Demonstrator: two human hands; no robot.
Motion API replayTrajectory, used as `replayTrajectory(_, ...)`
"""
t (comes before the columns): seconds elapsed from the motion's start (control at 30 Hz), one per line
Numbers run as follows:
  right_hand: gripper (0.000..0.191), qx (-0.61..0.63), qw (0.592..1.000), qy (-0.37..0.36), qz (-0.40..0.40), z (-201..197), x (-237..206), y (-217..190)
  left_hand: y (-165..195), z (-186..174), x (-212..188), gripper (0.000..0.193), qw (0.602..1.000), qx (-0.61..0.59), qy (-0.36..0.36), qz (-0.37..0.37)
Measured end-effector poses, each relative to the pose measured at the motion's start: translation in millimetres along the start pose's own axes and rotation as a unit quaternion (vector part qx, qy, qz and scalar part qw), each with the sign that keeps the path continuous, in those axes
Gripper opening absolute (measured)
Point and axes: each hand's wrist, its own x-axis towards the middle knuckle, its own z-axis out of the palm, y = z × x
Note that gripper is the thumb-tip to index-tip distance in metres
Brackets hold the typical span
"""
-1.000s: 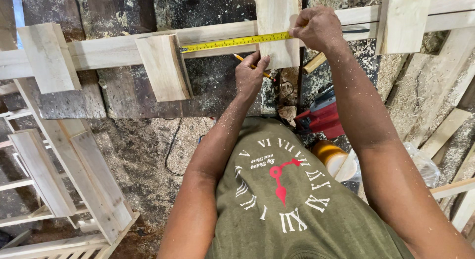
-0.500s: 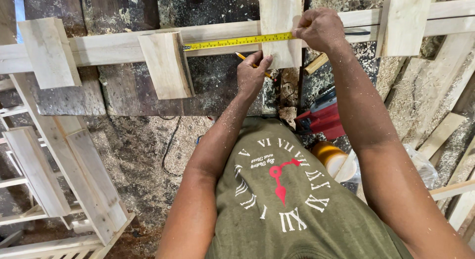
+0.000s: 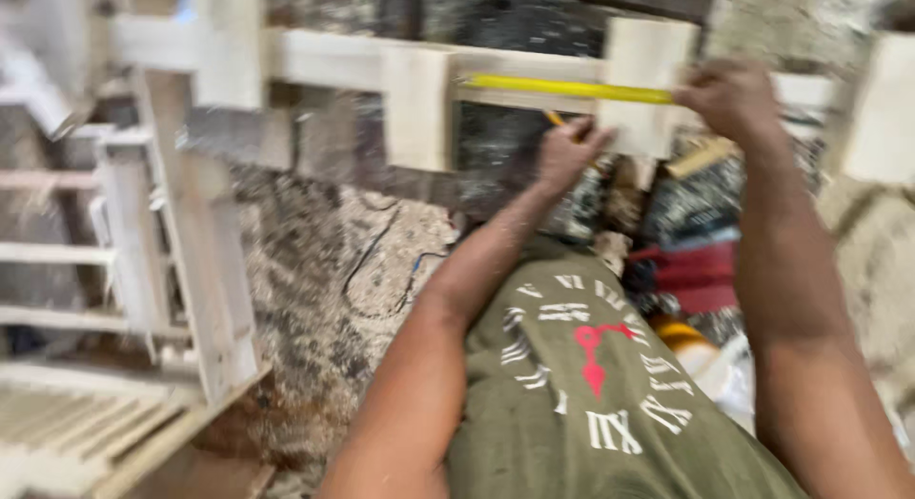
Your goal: The person measures wooden frame parts with a tape measure and marks them with a pencil, working across several pieces laid on the workbench and repositioning the tape on each piece to mark cut lines.
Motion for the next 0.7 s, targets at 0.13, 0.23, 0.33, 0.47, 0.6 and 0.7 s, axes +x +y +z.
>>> replayTrajectory(0.13, 0.032, -0.127, 0.977, 0.085, -0.146, -5.2, 6.7, 19.6, 2.5, -11.5, 1.3, 0.063, 0.999, 0.029, -0.016, 0.007)
replayTrajectory(0.23, 0.033, 0.025, 0.997, 0.064, -0.032, -7.0, 21.3, 28.6, 1.6, -26.1, -8.3, 0.07, 0.997, 0.071, -0.018, 0.031)
replayTrajectory(0.33, 0.039, 0.085, 0.993, -0.07, 0.034, -9.7, 33.5, 31.0, -3.3, -45.0, -21.4, 0.064, 0.991, 0.113, -0.05, 0.058)
replayTrajectory(0.47, 0.034, 0.062, 0.997, -0.011, -0.038, -2.3, 33.4, 20.3, -21.3, -84.6, -43.8, 0.051, 0.984, 0.144, -0.072, 0.082)
replayTrajectory(0.6, 0.026, 0.088, 0.986, 0.111, -0.083, 27.7, 21.5, -19.3, -32.8, -135.2, -54.2, 0.047, 0.99, 0.117, -0.052, 0.065)
replayTrajectory(0.7, 0.025, 0.001, 0.988, 0.14, -0.068, 54.1, 15.0, -73.9, -33.8, -187.2, -54.7, 0.043, 0.993, 0.077, -0.024, 0.088)
